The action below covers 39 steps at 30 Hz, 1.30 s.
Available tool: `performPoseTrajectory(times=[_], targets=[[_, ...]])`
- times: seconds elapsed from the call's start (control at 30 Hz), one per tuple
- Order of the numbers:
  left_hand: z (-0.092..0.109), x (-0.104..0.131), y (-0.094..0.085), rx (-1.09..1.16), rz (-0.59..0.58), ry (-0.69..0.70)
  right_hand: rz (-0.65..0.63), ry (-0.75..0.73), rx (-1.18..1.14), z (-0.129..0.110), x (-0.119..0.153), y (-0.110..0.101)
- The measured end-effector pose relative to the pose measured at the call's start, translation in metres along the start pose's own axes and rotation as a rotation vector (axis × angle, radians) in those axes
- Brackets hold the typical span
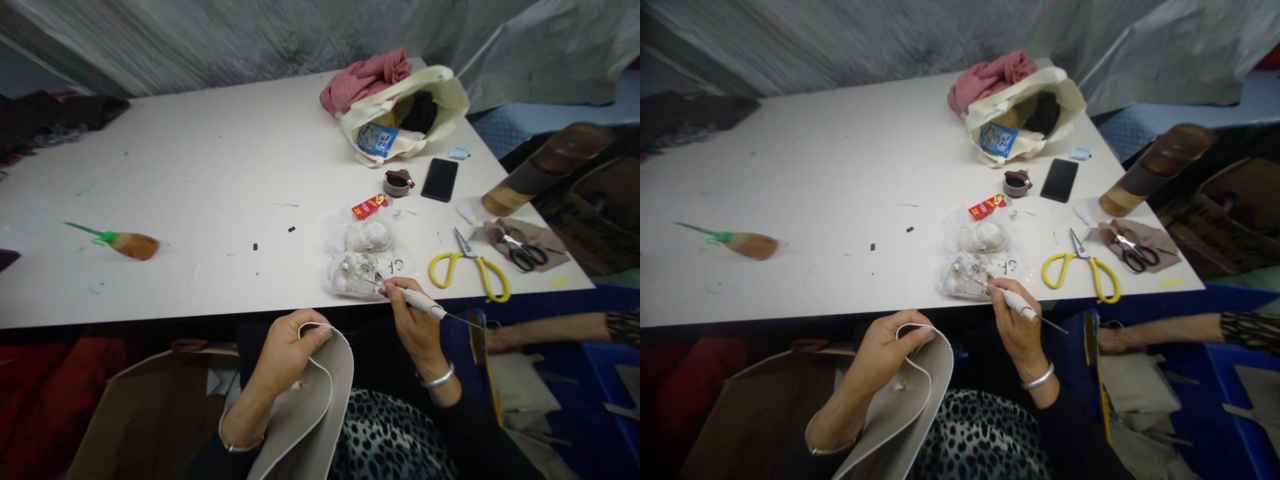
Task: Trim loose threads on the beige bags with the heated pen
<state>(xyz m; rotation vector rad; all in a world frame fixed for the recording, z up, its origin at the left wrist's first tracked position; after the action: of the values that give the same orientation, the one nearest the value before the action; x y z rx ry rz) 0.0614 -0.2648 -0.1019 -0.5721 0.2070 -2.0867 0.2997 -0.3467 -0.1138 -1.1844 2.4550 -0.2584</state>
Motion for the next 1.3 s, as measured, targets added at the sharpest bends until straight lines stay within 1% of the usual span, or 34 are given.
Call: performPoseTrajectory(times=[0.1,0.2,0.37,0.47,0.57,0.7,0.8,1.07,1.17,1.23,1.3], targets=[[-0.002,-0.002,0.008,0.008,-0.036,-0.017,-0.008,-0.009,-0.026,0.001,-0.004,0.002],[0.001,-0.005,0.015,-0.019,-0.07,-0.014,-0.006,-0.006,-0.04,0.003,-0.006,0.003],[0.004,-0.007,0.018,-0.057,-0.095,-0.016,-0.039,-0.031,-0.031,-0.001,-0.005,0.006],[0.004,-0.007,0.018,-0.056,-0.107,-0.021,-0.065,-0.107,0.033,-0.009,-0.005,0.009],[0.002,-0.007,0.019,-0.061,-0.131,-0.022,-0.063,-0.178,0.087,-0.015,-0.005,0.01],[-0.003,-0.005,0.019,-0.077,-0.173,-0.062,-0.06,-0.285,0.149,-0.024,-0.005,0.013],[-0.005,-0.003,0.016,-0.063,-0.163,-0.085,-0.057,-0.356,0.182,-0.029,-0.004,0.015],[-0.008,-0.004,0.014,-0.049,-0.144,-0.06,-0.031,-0.449,0.227,-0.038,0.003,0.013],[-0.01,-0.004,0.014,-0.056,-0.152,-0.054,-0.058,-0.427,0.197,-0.035,0.003,0.013],[-0.01,-0.004,0.014,-0.063,-0.158,-0.048,-0.028,-0.366,0.142,-0.032,0.004,0.008],[-0.009,-0.003,0.015,-0.066,-0.16,-0.044,0.013,-0.269,0.046,-0.028,0.005,0.001]])
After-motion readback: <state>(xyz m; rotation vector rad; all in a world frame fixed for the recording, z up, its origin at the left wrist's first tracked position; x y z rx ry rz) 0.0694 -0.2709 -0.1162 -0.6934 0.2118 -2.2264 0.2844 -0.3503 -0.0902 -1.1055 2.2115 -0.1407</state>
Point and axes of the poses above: each hand's wrist, its own x-axis away from the middle knuckle, its own y-axis out of the palm, z = x × y, the point moved 8 cm from there along -x, towards the middle knuckle
